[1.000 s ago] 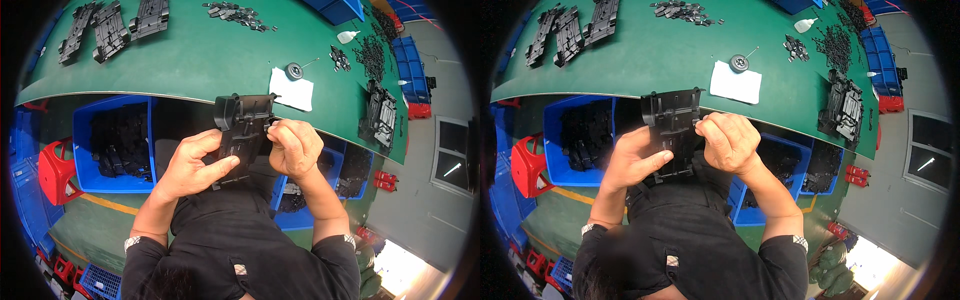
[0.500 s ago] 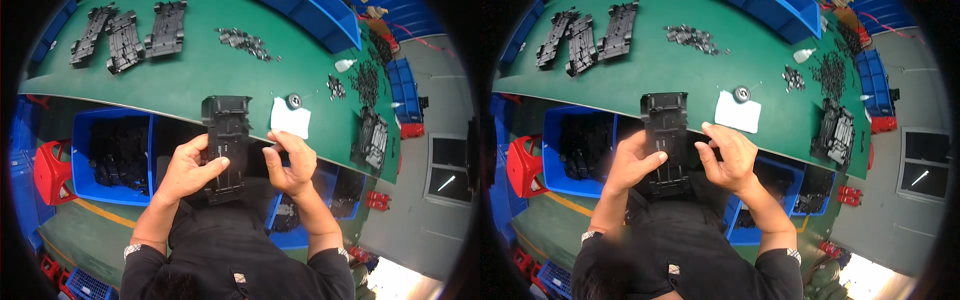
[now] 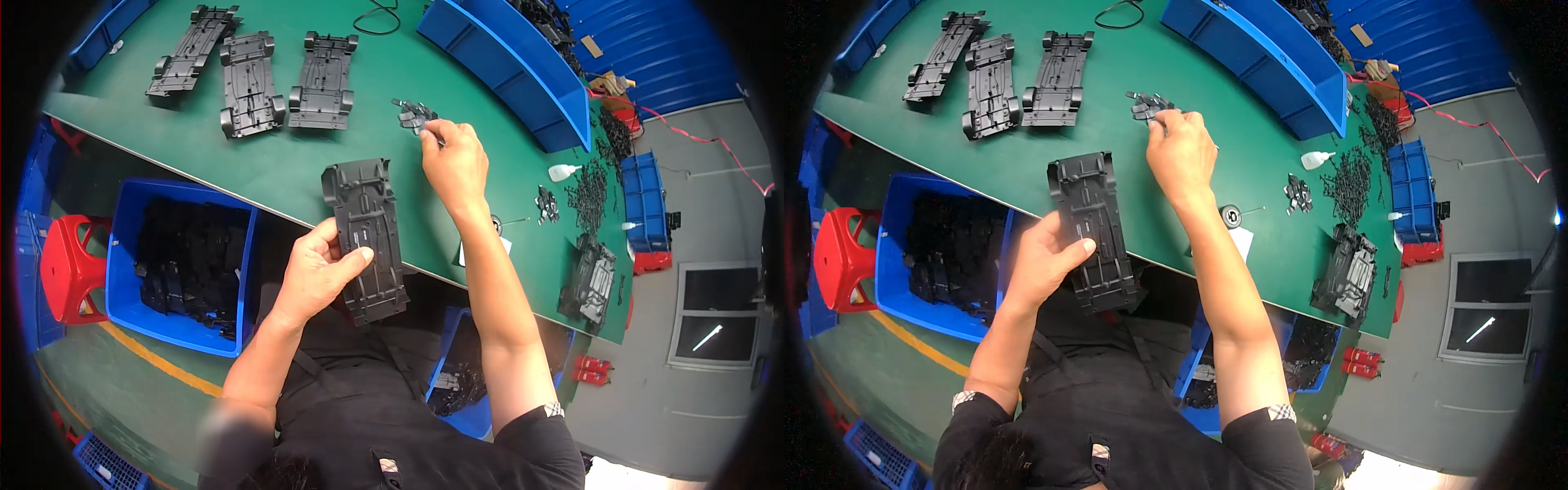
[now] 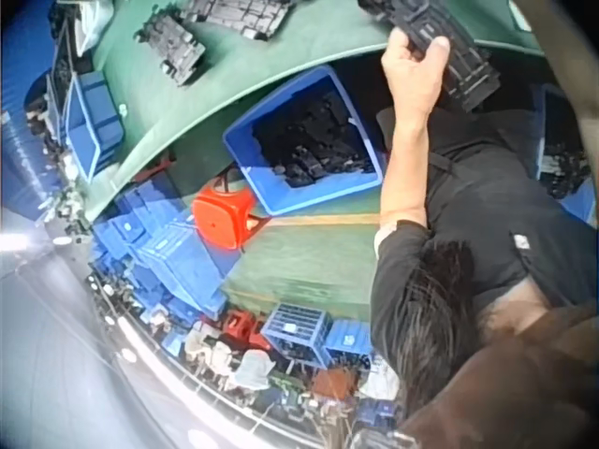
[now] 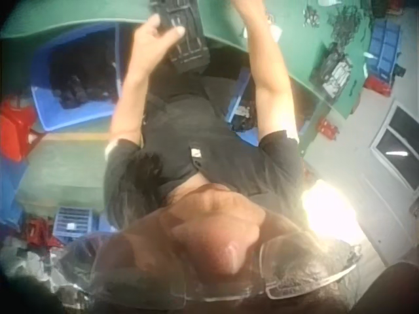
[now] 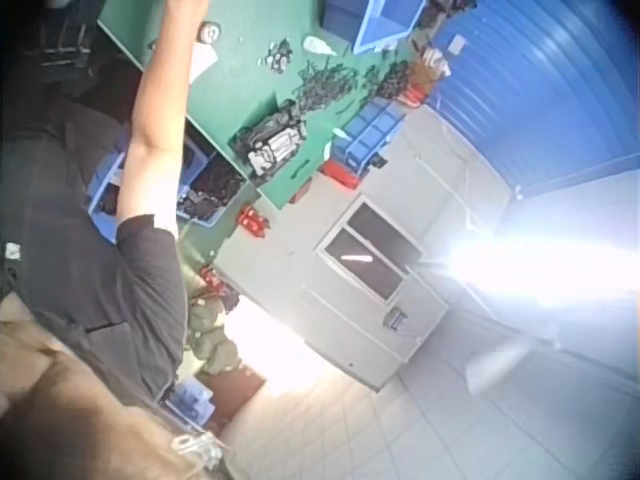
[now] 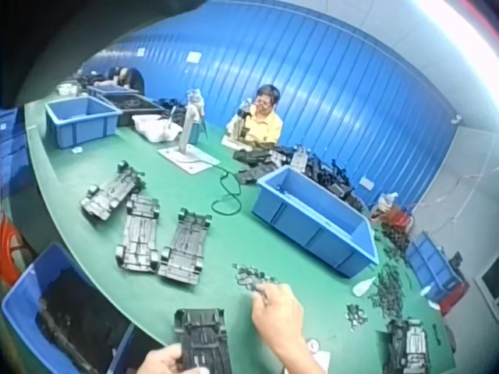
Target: Assembling various small plastic components and gears onto a toy car chassis at a factory workbench.
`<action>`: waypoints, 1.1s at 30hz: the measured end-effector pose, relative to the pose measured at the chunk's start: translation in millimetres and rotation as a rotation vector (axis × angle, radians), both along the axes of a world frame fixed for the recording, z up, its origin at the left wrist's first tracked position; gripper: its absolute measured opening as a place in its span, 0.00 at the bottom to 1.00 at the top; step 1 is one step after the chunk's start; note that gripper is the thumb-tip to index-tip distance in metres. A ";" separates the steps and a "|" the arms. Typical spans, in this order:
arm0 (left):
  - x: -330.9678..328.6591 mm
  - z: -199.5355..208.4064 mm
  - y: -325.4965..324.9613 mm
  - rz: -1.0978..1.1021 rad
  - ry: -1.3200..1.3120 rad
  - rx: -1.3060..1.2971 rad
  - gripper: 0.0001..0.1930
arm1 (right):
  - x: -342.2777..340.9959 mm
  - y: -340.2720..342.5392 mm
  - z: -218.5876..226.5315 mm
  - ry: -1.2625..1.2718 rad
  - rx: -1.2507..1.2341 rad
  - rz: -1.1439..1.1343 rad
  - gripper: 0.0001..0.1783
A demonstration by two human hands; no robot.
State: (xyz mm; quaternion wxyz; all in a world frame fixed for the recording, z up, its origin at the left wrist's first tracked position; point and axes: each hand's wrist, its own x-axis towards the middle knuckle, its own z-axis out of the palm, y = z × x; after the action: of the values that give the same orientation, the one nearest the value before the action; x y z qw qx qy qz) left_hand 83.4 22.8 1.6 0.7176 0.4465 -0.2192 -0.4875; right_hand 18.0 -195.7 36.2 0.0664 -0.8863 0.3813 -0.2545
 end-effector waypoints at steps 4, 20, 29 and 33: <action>1.9 -6.6 1.4 -0.009 0.021 -0.033 0.16 | 24.3 -2.8 -3.4 0.033 0.034 -0.050 0.09; -2.9 -6.5 3.0 0.012 -0.021 -0.036 0.15 | -25.6 46.5 -0.4 -0.701 0.498 0.045 0.05; -8.9 -4.8 -2.2 0.050 -0.013 -0.019 0.15 | -120.7 96.6 14.6 -0.924 1.013 -0.004 0.12; -9.8 -7.2 -4.9 0.061 -0.069 0.026 0.16 | -153.2 95.8 7.0 -0.969 0.992 -0.042 0.09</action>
State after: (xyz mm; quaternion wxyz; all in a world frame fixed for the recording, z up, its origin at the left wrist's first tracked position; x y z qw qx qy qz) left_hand 73.6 17.9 -5.6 0.7183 0.4788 -0.2240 -0.4523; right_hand -135.2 -99.9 43.2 0.6215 -0.5300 0.3969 -0.4187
